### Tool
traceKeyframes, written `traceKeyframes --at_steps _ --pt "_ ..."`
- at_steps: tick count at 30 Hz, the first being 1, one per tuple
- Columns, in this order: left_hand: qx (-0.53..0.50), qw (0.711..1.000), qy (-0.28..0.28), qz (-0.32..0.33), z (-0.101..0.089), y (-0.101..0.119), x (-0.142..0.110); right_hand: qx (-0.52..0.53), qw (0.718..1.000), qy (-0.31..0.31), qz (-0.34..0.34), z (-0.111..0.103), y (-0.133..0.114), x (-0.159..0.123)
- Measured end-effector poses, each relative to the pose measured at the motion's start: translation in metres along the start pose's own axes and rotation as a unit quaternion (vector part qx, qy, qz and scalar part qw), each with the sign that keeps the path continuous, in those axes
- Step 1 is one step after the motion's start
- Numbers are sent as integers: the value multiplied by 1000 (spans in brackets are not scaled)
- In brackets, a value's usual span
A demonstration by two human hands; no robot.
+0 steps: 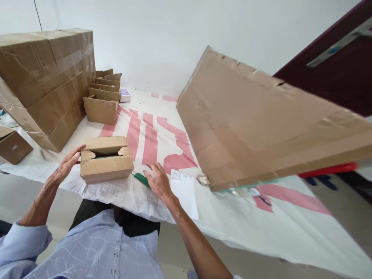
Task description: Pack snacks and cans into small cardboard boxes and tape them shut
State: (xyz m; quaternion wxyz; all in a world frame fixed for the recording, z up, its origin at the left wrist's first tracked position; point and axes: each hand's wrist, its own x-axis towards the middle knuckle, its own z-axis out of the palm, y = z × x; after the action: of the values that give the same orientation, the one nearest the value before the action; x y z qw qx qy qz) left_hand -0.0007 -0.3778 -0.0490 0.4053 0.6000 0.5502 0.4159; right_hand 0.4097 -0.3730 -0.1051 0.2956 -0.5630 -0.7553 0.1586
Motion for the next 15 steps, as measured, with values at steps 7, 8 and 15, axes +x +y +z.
traceKeyframes --at_steps 7,8,15 --pt "-10 1000 -6 26 5 -9 5 7 978 -49 -204 -6 -80 51" --pt "-12 1000 -10 26 5 -10 5 0 975 -59 -212 -4 -86 52" --pt "-15 999 -8 44 10 -7 2 85 961 -57 -257 -19 -98 33"
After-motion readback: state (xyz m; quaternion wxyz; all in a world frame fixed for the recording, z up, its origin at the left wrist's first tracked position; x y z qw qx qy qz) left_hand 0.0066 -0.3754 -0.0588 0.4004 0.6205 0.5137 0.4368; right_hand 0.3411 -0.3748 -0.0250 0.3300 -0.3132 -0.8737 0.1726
